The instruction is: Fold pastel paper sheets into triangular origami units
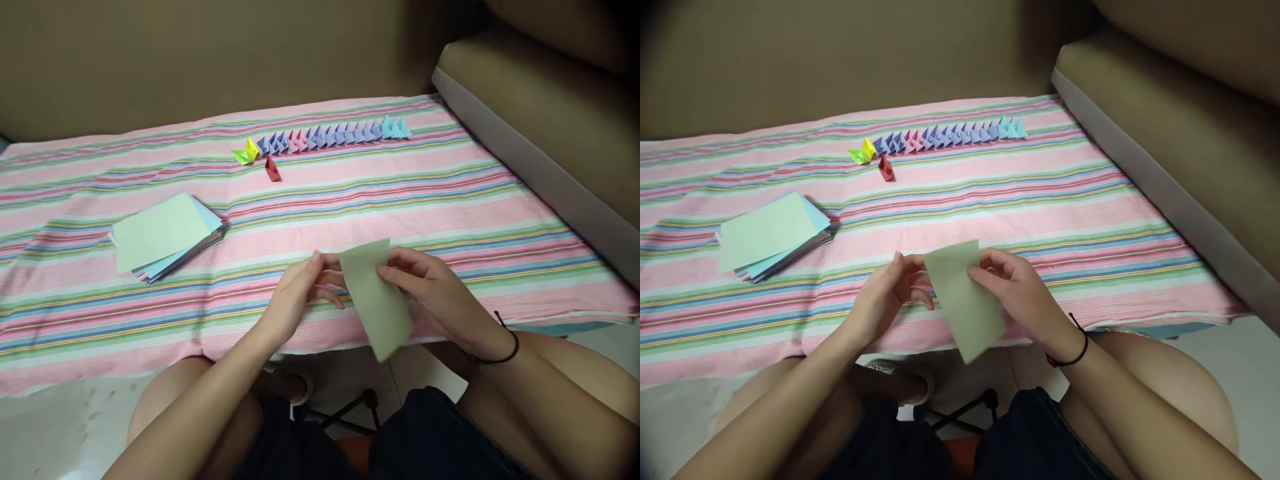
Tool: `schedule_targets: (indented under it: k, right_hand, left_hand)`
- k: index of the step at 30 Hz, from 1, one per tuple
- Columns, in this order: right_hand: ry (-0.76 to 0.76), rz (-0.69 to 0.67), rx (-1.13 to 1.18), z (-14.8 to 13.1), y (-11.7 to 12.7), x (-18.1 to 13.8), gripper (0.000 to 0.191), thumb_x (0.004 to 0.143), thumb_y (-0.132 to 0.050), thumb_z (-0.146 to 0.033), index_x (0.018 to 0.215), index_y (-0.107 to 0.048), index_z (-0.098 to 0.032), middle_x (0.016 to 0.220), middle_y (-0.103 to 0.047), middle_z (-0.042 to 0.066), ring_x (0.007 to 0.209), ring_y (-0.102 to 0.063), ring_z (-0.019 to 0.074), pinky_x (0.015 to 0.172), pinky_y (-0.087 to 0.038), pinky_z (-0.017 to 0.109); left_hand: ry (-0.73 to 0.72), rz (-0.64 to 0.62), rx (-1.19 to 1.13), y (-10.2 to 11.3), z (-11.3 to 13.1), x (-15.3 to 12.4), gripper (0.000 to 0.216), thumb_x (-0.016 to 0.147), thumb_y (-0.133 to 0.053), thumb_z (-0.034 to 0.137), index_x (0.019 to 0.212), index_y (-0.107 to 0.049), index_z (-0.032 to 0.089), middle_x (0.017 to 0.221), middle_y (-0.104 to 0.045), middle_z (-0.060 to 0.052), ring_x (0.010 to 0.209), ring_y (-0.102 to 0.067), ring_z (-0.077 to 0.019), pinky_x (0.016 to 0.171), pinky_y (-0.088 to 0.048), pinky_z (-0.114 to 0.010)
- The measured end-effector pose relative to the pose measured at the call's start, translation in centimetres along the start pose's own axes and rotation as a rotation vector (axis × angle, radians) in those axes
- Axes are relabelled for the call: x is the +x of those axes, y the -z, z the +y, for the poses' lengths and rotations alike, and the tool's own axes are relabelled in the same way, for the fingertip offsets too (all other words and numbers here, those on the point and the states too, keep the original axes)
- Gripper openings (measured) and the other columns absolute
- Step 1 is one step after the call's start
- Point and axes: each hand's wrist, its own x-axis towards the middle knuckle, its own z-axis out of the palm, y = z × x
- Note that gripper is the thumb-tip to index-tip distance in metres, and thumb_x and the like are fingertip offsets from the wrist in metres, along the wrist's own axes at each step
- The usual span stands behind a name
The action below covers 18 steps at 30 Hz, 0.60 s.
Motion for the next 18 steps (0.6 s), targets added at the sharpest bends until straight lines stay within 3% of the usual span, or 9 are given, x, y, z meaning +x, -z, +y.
schedule_targets:
  k: [3, 5, 7, 9, 11, 13, 14, 16, 18]
  right_hand:
    - [-0.018, -0.116, -0.018, -0.5, 0.3, 0.0, 0.029, 0.084, -0.058, -0.036, 0.109, -0.060, -0.024, 0.094, -0.068, 0.003, 0.081, -0.065, 0.0168, 0.063, -0.050, 0.026]
    - [-0.008, -0.226, -0.045, -0.7, 0.4, -0.1, 0.036, 0.083, -0.059, -0.036, 0.117, -0.055, -0.025, 0.092, -0.069, 0.003, 0.079, -0.065, 0.0171, 0.062, -0.050, 0.026]
    - [0.036, -0.292, -0.129, -0.8, 0.4, 0.0, 0.040, 0.083, -0.059, -0.036, 0.121, -0.050, -0.025, 0.088, -0.069, 0.002, 0.079, -0.066, 0.0180, 0.063, -0.051, 0.028]
    - [0.150, -0.246, -0.292, -1.0, 0.3, 0.1, 0.036, 0.084, -0.057, -0.033, 0.119, -0.051, -0.024, 0.089, -0.070, 0.003, 0.082, -0.066, 0.0191, 0.067, -0.052, 0.031]
    - [0.355, -0.077, -0.510, -1.3, 0.4, 0.2, 0.027, 0.085, -0.056, -0.028, 0.111, -0.057, -0.023, 0.099, -0.068, 0.005, 0.093, -0.063, 0.0210, 0.079, -0.050, 0.036]
    - [0.570, 0.064, -0.694, -1.5, 0.5, 0.3, 0.021, 0.085, -0.057, -0.027, 0.105, -0.060, -0.021, 0.109, -0.064, 0.008, 0.104, -0.057, 0.0227, 0.089, -0.045, 0.039]
    - [0.644, 0.071, -0.750, -1.6, 0.6, 0.3, 0.022, 0.084, -0.059, -0.028, 0.104, -0.061, -0.020, 0.111, -0.062, 0.008, 0.107, -0.054, 0.0231, 0.092, -0.043, 0.039]
    - [0.690, -0.051, -0.803, -1.3, 0.7, 0.2, 0.030, 0.079, -0.066, -0.033, 0.105, -0.060, -0.019, 0.111, -0.061, 0.009, 0.105, -0.054, 0.0230, 0.090, -0.044, 0.037]
    - [0.665, -0.180, -0.846, -0.4, 0.5, 0.1, 0.031, 0.077, -0.068, -0.032, 0.103, -0.061, -0.018, 0.106, -0.061, 0.008, 0.098, -0.056, 0.0224, 0.084, -0.046, 0.036]
  left_hand:
    - [-0.086, -0.101, 0.136, 1.2, 0.9, -0.1, 0.040, 0.089, -0.047, 0.033, 0.128, -0.051, 0.025, 0.121, -0.060, -0.010, 0.088, -0.065, -0.0186, 0.063, -0.055, -0.026]
    - [-0.152, -0.208, 0.312, 1.7, 1.6, -0.1, 0.043, 0.087, -0.051, 0.023, 0.130, -0.048, 0.031, 0.127, -0.056, -0.008, 0.096, -0.064, -0.0181, 0.070, -0.054, -0.025]
    - [-0.207, -0.303, 0.471, 1.8, 2.0, -0.2, 0.035, 0.086, -0.054, 0.019, 0.118, -0.060, 0.029, 0.127, -0.057, -0.007, 0.104, -0.061, -0.0192, 0.074, -0.053, -0.025]
    - [-0.286, -0.321, 0.590, 1.7, 1.9, -0.2, 0.022, 0.083, -0.059, 0.019, 0.102, -0.068, 0.025, 0.120, -0.061, -0.007, 0.105, -0.061, -0.0203, 0.077, -0.053, -0.027]
    - [-0.403, -0.221, 0.694, 1.5, 1.2, -0.1, 0.017, 0.080, -0.062, 0.020, 0.095, -0.070, 0.022, 0.111, -0.066, -0.008, 0.100, -0.063, -0.0197, 0.079, -0.054, -0.029]
    - [-0.528, -0.004, 0.819, 1.2, 0.2, -0.3, 0.015, 0.082, -0.061, 0.019, 0.093, -0.071, 0.021, 0.105, -0.068, -0.008, 0.094, -0.065, -0.0183, 0.078, -0.054, -0.029]
    - [-0.578, 0.107, 0.872, 1.2, -0.3, -0.4, 0.014, 0.082, -0.060, 0.019, 0.092, -0.070, 0.019, 0.103, -0.068, -0.009, 0.092, -0.065, -0.0179, 0.076, -0.055, -0.029]
    - [-0.613, 0.262, 0.966, 1.0, -1.3, -0.9, 0.014, 0.083, -0.059, 0.019, 0.091, -0.070, 0.018, 0.102, -0.068, -0.009, 0.088, -0.066, -0.0171, 0.074, -0.055, -0.029]
    - [-0.595, 0.266, 1.025, 1.0, -2.0, -1.6, 0.014, 0.083, -0.058, 0.021, 0.090, -0.069, 0.018, 0.100, -0.067, -0.008, 0.084, -0.066, -0.0161, 0.071, -0.055, -0.028]
